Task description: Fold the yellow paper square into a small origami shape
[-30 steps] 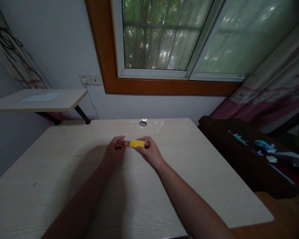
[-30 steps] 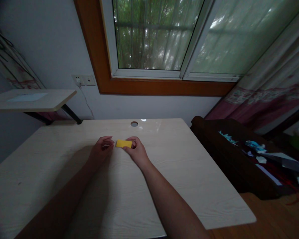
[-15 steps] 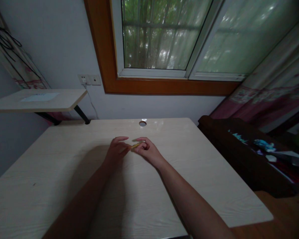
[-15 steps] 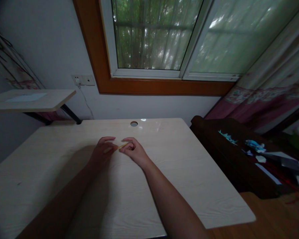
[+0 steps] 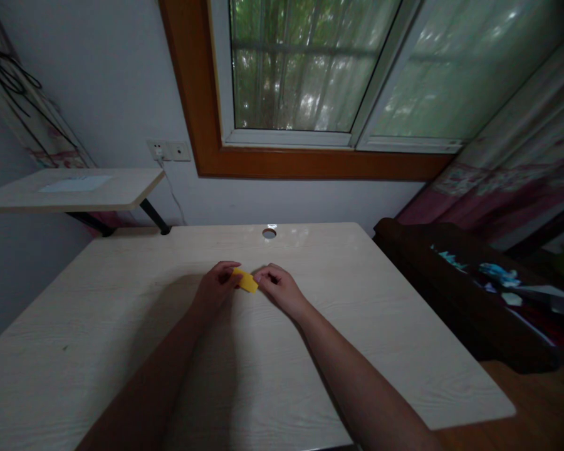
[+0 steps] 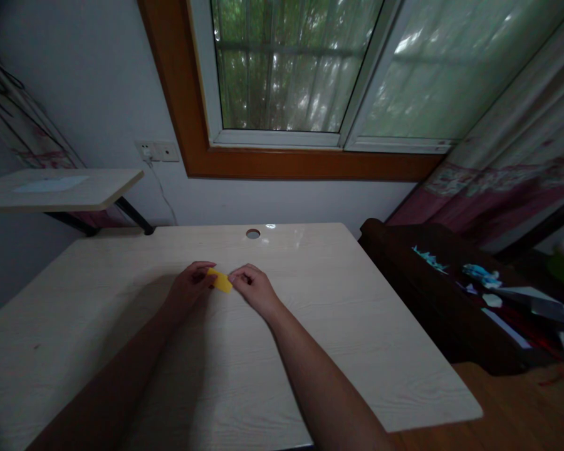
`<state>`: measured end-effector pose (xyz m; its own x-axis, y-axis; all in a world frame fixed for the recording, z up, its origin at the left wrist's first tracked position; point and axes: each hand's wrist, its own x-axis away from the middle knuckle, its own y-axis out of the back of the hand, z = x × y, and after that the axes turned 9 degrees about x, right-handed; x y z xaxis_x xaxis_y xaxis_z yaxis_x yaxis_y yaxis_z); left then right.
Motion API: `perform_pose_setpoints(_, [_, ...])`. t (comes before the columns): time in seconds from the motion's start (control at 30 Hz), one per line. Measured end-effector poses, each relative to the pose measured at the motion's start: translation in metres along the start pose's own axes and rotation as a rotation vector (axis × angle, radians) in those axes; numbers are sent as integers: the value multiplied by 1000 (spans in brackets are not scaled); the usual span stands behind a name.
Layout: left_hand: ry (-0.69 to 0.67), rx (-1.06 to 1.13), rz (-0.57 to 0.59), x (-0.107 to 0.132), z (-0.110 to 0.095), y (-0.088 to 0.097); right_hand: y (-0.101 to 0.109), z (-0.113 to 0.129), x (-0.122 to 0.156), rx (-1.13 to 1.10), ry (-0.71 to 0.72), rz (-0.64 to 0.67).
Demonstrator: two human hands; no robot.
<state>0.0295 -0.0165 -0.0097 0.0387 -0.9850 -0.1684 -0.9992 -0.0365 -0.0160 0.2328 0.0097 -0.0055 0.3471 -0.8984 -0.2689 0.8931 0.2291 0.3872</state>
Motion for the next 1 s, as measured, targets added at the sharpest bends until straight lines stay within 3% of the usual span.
perform_pose_setpoints(0.1, [6, 7, 25, -1, 2, 1, -1, 0, 0, 23, 6, 40])
perform_pose_setpoints(0.3, [85, 94, 67, -2, 2, 1, -2, -7, -2, -182, -144, 34])
perform_pose_setpoints(0.6, [120, 92, 145, 0, 0, 0, -4, -8, -1, -253, -180, 22])
perform_pose_setpoints(1.0, [22, -338, 128, 2, -8, -2, -3, 3, 5, -37, -45, 43])
